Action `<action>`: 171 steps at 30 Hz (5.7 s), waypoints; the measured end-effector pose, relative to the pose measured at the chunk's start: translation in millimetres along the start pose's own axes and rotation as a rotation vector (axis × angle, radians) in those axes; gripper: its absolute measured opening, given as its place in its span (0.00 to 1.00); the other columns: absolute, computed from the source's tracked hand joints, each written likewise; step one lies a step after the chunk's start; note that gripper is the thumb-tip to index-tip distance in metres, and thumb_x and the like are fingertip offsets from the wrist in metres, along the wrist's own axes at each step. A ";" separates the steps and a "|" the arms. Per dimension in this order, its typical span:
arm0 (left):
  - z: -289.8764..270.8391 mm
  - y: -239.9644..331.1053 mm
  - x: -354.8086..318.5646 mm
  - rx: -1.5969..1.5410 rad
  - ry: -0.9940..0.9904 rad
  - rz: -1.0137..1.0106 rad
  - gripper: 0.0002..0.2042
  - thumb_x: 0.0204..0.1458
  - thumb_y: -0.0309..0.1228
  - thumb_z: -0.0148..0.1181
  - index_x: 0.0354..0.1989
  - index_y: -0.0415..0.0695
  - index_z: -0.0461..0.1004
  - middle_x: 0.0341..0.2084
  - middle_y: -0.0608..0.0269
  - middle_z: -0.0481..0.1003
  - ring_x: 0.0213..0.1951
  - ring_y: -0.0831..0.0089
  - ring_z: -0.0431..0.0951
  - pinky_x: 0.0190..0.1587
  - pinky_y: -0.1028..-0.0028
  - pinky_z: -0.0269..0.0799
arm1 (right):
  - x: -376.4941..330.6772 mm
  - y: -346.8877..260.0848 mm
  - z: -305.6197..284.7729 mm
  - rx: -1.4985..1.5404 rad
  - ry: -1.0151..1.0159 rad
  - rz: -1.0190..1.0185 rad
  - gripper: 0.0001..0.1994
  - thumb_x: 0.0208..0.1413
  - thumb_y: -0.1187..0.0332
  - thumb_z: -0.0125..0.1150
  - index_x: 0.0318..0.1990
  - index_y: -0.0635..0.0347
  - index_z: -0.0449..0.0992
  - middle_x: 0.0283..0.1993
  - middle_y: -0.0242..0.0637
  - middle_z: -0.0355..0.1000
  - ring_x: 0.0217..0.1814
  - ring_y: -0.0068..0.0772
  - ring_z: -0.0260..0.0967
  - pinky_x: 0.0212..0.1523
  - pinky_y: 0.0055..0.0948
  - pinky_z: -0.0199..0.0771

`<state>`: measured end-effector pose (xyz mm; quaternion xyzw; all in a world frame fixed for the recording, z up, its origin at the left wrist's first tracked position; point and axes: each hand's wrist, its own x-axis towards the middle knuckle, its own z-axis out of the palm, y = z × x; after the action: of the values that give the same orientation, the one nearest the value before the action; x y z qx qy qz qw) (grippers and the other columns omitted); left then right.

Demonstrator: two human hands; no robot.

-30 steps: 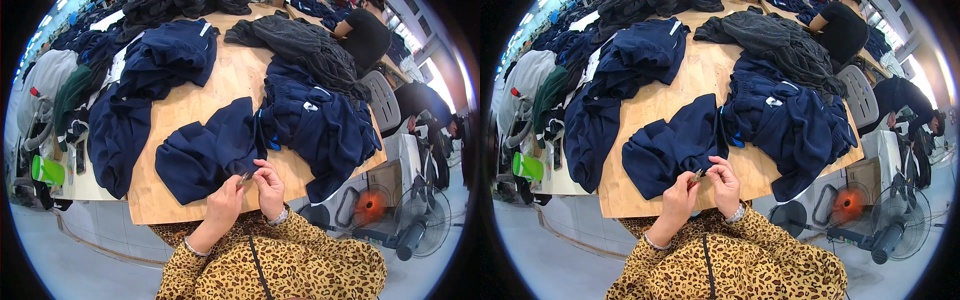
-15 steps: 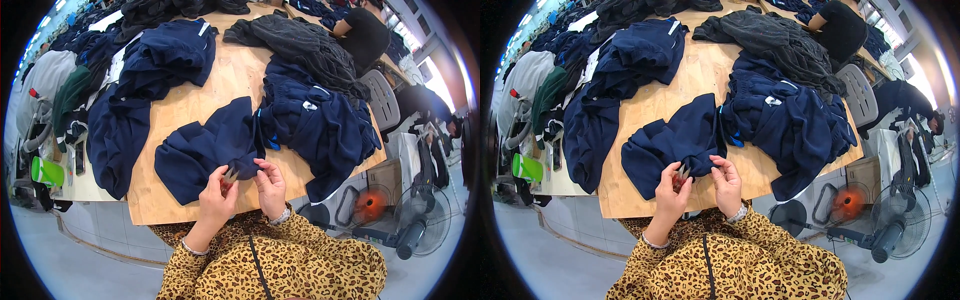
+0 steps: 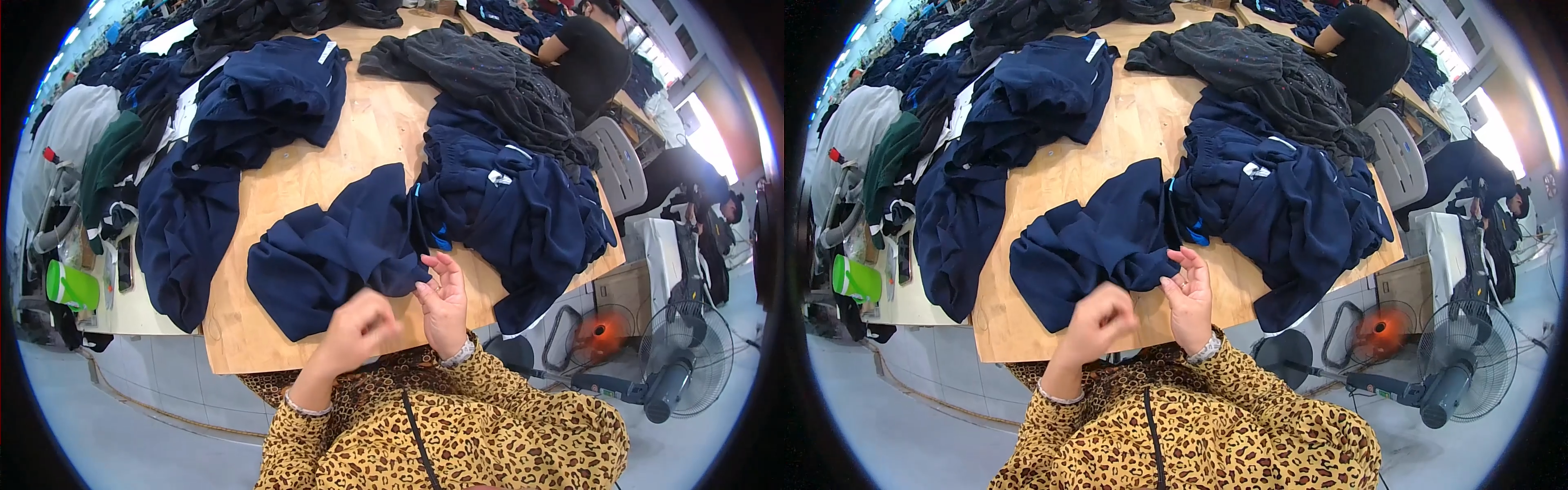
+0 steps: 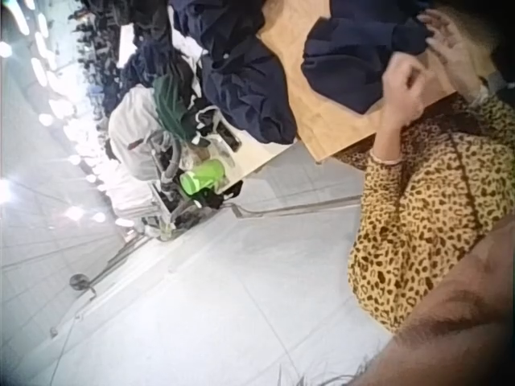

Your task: Trimming loose threads from blue garments using small snips in a factory setting.

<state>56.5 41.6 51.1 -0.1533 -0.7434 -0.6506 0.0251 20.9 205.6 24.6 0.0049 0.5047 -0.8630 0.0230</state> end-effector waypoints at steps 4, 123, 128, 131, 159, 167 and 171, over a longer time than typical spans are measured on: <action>12.1 -0.1 17.7 0.208 0.407 -0.066 0.07 0.43 0.23 0.66 0.29 0.38 0.73 0.28 0.66 0.69 0.21 0.83 0.63 0.23 0.82 0.60 | -6.0 1.2 4.1 -0.070 -0.066 0.045 0.28 0.51 0.85 0.51 0.60 0.58 0.55 0.57 0.40 0.58 0.47 0.20 0.63 0.50 0.19 0.64; -0.6 -11.8 12.3 -0.233 0.428 -0.308 0.10 0.51 0.22 0.58 0.42 0.39 0.71 0.26 0.71 0.70 0.25 0.87 0.65 0.28 0.87 0.61 | 3.2 -24.7 15.6 0.349 -0.013 0.434 0.15 0.56 0.76 0.52 0.51 0.58 0.64 0.48 0.37 0.71 0.48 0.32 0.72 0.53 0.36 0.71; 0.7 -0.1 12.1 -0.887 0.829 -0.434 0.05 0.54 0.25 0.55 0.32 0.45 0.64 0.13 0.68 0.63 0.11 0.83 0.58 0.11 0.82 0.50 | 9.6 -29.9 11.8 0.405 0.005 0.413 0.17 0.56 0.77 0.52 0.53 0.58 0.61 0.48 0.36 0.70 0.49 0.31 0.71 0.51 0.35 0.74; 21.9 4.1 8.6 -0.938 0.712 -0.591 0.08 0.53 0.26 0.57 0.32 0.48 0.61 0.18 0.67 0.68 0.10 0.80 0.60 0.10 0.82 0.51 | 6.9 -24.8 15.1 0.411 0.031 0.459 0.17 0.56 0.78 0.51 0.53 0.58 0.62 0.48 0.36 0.70 0.49 0.31 0.71 0.50 0.34 0.75; 32.7 -8.5 -0.5 -0.892 1.009 -0.270 0.08 0.53 0.22 0.55 0.36 0.48 0.63 0.20 0.70 0.63 0.14 0.81 0.60 0.13 0.81 0.57 | 9.0 -2.3 -8.1 0.675 0.050 0.586 0.09 0.59 0.75 0.49 0.47 0.58 0.68 0.49 0.38 0.71 0.52 0.36 0.70 0.58 0.40 0.68; 28.9 -13.9 -1.4 -0.818 0.972 -0.286 0.11 0.51 0.17 0.53 0.38 0.47 0.62 0.24 0.69 0.62 0.15 0.83 0.60 0.13 0.82 0.56 | 5.7 -8.2 3.0 0.619 0.057 0.601 0.12 0.58 0.76 0.50 0.49 0.55 0.66 0.47 0.34 0.71 0.50 0.34 0.71 0.56 0.41 0.69; 25.9 -16.6 -2.3 -0.801 0.977 -0.309 0.13 0.50 0.16 0.52 0.39 0.47 0.62 0.25 0.69 0.62 0.15 0.83 0.60 0.13 0.82 0.56 | 2.8 -5.9 3.9 0.582 0.050 0.588 0.12 0.58 0.76 0.50 0.50 0.54 0.67 0.46 0.34 0.72 0.49 0.34 0.71 0.56 0.41 0.69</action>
<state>58.6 64.6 30.7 0.2713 -0.3597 -0.8683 0.2074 18.0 205.0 31.6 0.1763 0.2170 -0.9260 0.2538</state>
